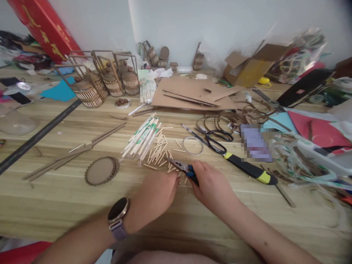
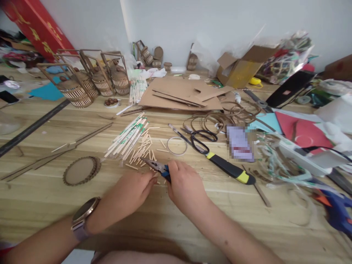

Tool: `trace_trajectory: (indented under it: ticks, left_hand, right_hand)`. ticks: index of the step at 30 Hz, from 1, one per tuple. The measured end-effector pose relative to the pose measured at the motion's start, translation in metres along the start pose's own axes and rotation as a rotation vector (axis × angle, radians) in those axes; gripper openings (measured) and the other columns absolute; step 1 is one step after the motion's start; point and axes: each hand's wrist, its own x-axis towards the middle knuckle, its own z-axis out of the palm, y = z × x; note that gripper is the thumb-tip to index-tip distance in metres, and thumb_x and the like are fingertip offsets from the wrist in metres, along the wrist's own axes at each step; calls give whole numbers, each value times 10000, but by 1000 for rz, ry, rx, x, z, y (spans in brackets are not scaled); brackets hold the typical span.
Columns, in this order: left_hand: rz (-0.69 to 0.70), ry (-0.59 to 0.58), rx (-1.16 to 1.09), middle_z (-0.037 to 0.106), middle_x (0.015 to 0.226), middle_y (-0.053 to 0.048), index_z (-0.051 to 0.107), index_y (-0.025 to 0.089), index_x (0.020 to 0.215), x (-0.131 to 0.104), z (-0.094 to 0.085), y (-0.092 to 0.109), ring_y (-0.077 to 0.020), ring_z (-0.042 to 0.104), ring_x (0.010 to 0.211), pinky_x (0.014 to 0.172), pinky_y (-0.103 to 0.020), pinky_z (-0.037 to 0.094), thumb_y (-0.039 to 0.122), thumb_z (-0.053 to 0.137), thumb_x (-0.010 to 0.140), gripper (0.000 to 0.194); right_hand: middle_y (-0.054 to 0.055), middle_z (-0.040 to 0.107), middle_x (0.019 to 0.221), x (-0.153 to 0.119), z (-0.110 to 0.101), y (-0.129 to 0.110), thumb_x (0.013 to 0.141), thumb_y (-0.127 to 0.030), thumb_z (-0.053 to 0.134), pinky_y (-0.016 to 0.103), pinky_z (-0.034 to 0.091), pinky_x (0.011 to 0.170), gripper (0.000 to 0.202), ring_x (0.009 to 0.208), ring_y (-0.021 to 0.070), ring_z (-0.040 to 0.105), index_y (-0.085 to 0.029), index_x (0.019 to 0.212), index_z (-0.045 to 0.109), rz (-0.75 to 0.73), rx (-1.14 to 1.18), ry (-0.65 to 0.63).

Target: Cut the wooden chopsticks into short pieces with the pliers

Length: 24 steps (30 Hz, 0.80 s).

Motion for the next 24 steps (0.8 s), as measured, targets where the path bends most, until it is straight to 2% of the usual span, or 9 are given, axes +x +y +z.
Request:
trace_trajectory:
  ticks: [3,5,7,10,14,16,19,24]
  left_hand:
    - [-9,28,274,673,837,-184,616,160,919,0,1,2,-307,639,751,698,-402,413,277,300,949,338]
    - [49,45,243,674,822,-145,603,173,890,1,-2,0,-268,629,735,672,-356,408,283,326,948,303]
    - [117,3,92,660,763,-88,572,185,812,4,-7,-4,-219,607,715,663,-309,404,316,362,948,282]
    - [143,-173,-306,613,613,-10,537,188,816,10,-13,-12,-147,551,591,617,-256,407,431,324,965,357]
    - [-31,-148,-722,663,675,-32,523,174,844,17,-8,-15,-147,588,618,562,-242,407,540,454,887,375]
    - [-69,-171,-798,675,727,-45,546,165,824,18,-3,-13,-164,633,681,571,-244,411,553,521,842,390]
    - [-73,-186,-790,673,748,-52,590,152,792,17,2,-13,-175,648,715,593,-252,417,567,569,803,415]
    - [-78,-209,-840,677,775,-56,575,149,863,15,1,-13,-183,650,751,637,-272,438,645,597,749,509]
  right_hand:
    - [114,661,822,2,1,-2,763,-95,523,309,361,626,114,750,253,591,-180,839,535,7,-14,19]
    - [103,651,811,5,-1,4,793,-135,513,304,364,622,60,737,238,575,-185,825,522,2,95,7]
    - [61,628,770,7,-7,15,851,-226,488,287,376,609,55,698,205,554,-199,805,503,-18,314,-38]
    - [8,576,724,8,-20,31,888,-335,468,268,405,610,156,663,168,526,-208,804,503,-52,621,-83]
    - [10,585,738,5,-29,30,883,-311,491,264,417,626,128,675,164,534,-203,826,528,-101,677,-88]
    - [33,623,796,3,-27,22,870,-230,487,267,422,652,66,721,173,566,-199,852,542,-164,620,-119]
    - [68,653,873,3,-19,12,827,-149,497,283,424,679,107,791,200,594,-187,908,556,-207,515,-100]
    - [64,659,883,6,-10,12,824,-223,574,292,442,695,154,818,216,612,-185,973,562,-63,530,30]
